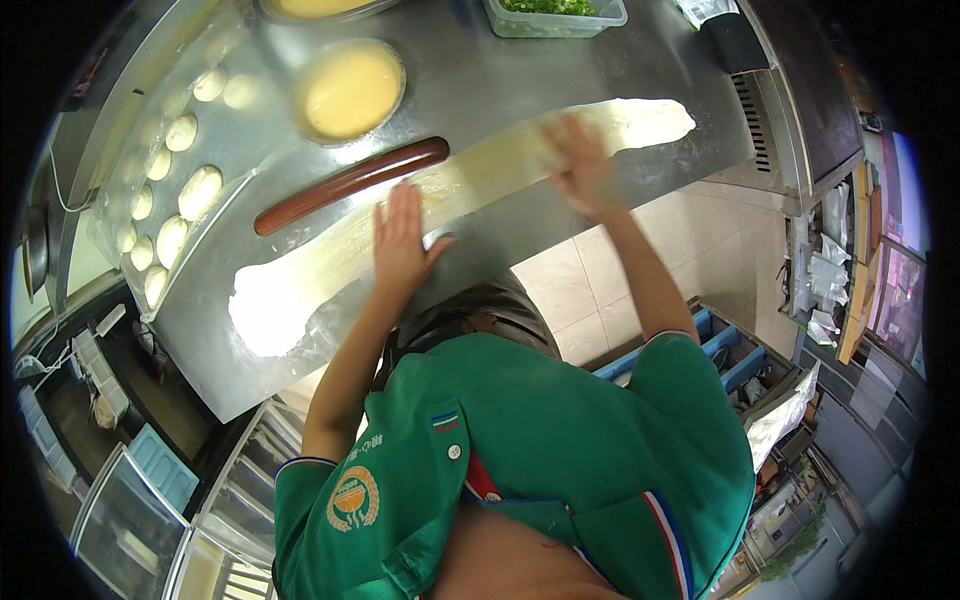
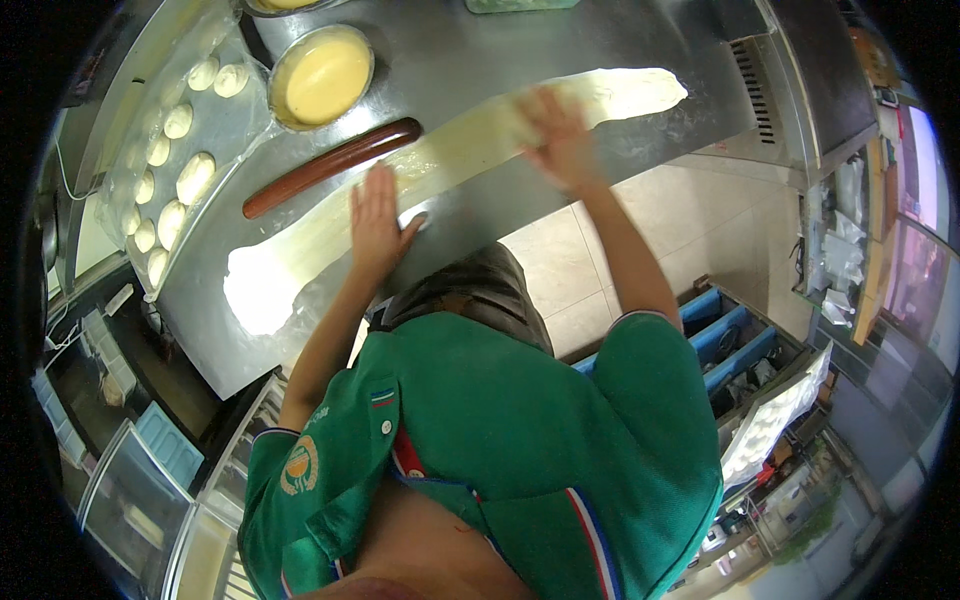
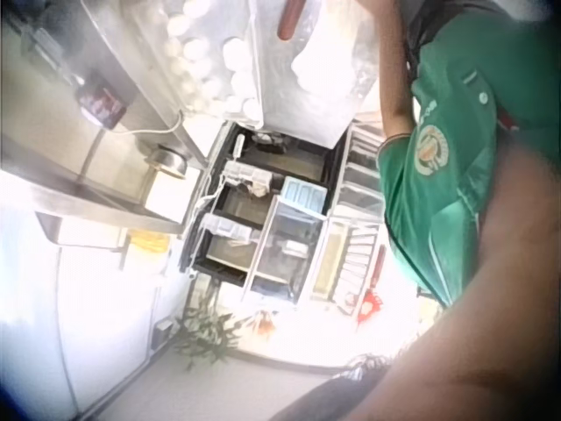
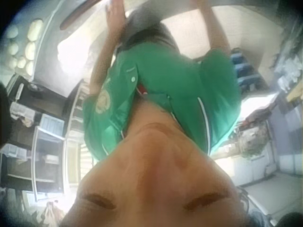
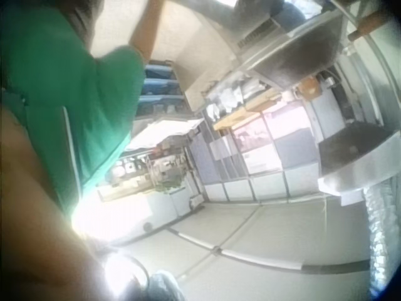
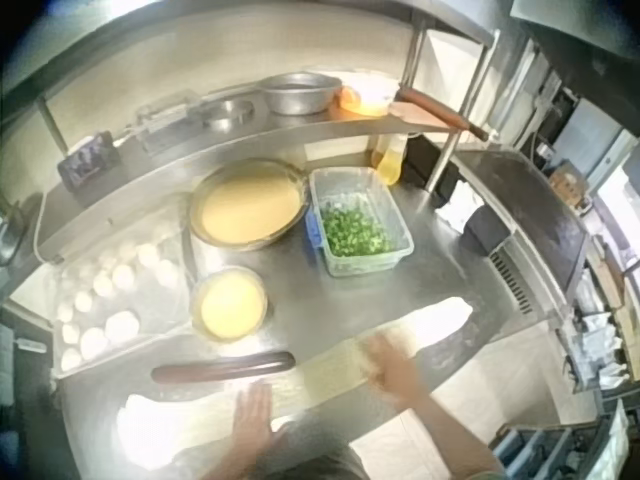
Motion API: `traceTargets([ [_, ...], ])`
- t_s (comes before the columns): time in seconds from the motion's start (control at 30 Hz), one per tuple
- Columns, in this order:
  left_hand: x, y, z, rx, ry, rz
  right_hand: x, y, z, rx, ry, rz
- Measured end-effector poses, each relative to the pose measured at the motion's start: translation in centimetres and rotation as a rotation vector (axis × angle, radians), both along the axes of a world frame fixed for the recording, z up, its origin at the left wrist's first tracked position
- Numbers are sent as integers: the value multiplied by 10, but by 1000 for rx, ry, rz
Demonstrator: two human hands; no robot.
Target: The person rolls dough balls into flat sheets using a rolling pin, spreads a yellow paste, sprinkles chopped green onions, and rolls the dough into cylindrical shapes. The finished rolls are placed on a tray.
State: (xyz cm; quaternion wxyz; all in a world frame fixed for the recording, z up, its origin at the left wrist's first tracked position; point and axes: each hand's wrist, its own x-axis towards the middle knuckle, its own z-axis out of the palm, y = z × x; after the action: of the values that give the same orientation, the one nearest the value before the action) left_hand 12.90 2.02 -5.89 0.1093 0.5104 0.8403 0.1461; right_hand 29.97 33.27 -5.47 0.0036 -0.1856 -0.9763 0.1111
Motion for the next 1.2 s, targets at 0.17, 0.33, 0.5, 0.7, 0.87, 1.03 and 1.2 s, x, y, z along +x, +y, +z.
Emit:
traceTargets([
  [0.17,-4,56,26,262,-404,-249,20,25,-25,227,346,-348],
  [0.33,-59,37,12,370,-451,-9,41,72,-17,-767,350,-114],
  [0.5,-71,61,17,359,-502,67,75,209,1,-426,505,-1021],
  [0.7,16,117,14,-23,-127,-217,71,160,-41,259,154,-537],
  [0.87,37,124,14,183,-270,-468,40,110,-38,211,196,-414],
  [1.03,-25,-2,32,78,-278,-134,14,43,-14,-107,233,-307],
  [1.2,-48,-166,9,118,77,326,-54,62,20,0,546,-117],
])
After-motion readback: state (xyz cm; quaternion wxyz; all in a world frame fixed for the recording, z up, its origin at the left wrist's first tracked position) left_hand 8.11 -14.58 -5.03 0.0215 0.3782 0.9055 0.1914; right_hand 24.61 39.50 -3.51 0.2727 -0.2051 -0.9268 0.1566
